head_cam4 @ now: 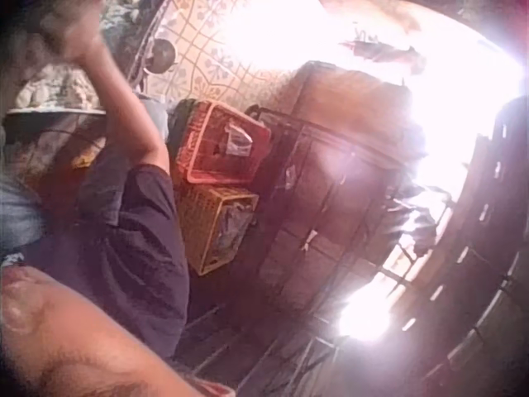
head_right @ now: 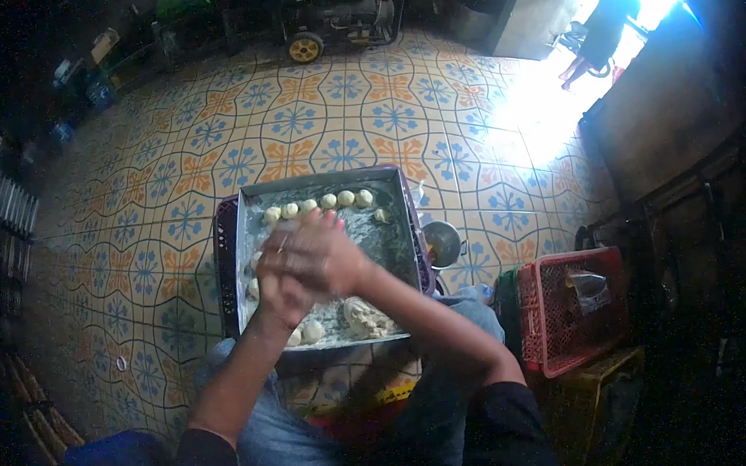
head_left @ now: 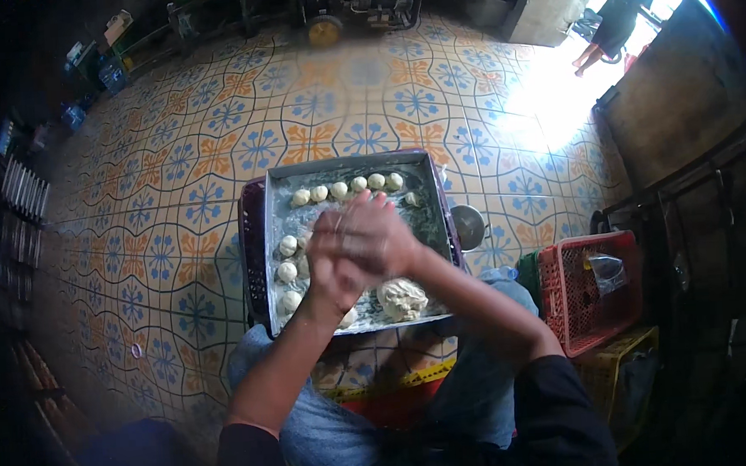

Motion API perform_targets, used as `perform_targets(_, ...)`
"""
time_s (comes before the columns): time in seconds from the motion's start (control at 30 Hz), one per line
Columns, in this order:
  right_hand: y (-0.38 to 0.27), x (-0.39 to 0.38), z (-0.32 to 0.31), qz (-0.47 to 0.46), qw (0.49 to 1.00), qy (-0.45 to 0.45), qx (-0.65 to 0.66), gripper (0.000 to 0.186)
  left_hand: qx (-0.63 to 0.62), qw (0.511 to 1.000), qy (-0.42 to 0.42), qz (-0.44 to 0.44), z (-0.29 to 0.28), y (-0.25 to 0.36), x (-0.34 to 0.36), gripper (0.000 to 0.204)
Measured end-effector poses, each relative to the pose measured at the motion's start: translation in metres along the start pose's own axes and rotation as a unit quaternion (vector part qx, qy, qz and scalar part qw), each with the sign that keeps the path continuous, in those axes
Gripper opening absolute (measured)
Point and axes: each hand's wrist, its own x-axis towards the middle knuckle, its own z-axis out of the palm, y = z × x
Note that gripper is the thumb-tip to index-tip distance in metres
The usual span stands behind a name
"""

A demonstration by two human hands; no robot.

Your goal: The person shapes portions of dough by hand. The person rolls small pieces of dough between their palms and places them into rows on a metal tray.

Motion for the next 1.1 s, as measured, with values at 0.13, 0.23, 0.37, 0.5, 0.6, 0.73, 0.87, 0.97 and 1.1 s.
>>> perform_targets(0.13, 0.017, 0.005, -0.021, 0.123, 0.973, 0.186, -0.061, 0.043, -0.183, 0.972, 0.139, -0.043, 0.004, -0.002, 0.020, 0.059)
perform_targets(0.23, 0.012, 0.010, -0.010, 0.331, 0.791, 0.441, 0.265, 0.055, 0.087, 0.983, 0.155, 0.053, -0.005, 0.010, 0.022, 0.063)
perform_targets(0.37, 0.006, -0.019, 0.019, 0.523, 0.464, 0.211, 0.683, 0.058, 0.167, 0.970, 0.177, 0.019, 0.016, 0.027, 0.021, 0.063)
perform_targets(0.5, 0.028, -0.041, 0.054, 0.576, 0.515, 0.155, 0.616, 0.049, 0.330, 0.920, 0.123, 0.169, -0.006, 0.058, 0.020, 0.053)
perform_targets(0.6, 0.048, -0.075, 0.087, 0.609, 0.684, 0.119, 0.383, 0.037, 0.292, 0.918, 0.177, 0.202, -0.019, 0.083, 0.020, 0.047)
perform_targets(0.73, 0.079, -0.096, 0.103, 0.498, 0.862, -0.034, -0.082, 0.028, 0.233, 0.915, 0.236, 0.232, -0.037, 0.103, 0.027, 0.042)
perform_targets(0.87, 0.072, -0.012, 0.082, 0.448, 0.888, 0.098, -0.022, 0.024, 0.143, 0.917, 0.286, 0.239, -0.057, 0.121, 0.016, 0.039)
perform_targets(0.97, 0.081, 0.029, 0.080, 0.412, 0.854, 0.270, 0.167, 0.023, 0.129, 0.918, 0.298, 0.229, -0.056, 0.125, 0.018, 0.036)
perform_targets(1.1, 0.121, -0.047, 0.110, 0.301, 0.924, 0.195, -0.135, 0.028, 0.112, 0.928, 0.277, 0.222, -0.042, 0.117, 0.036, 0.035)
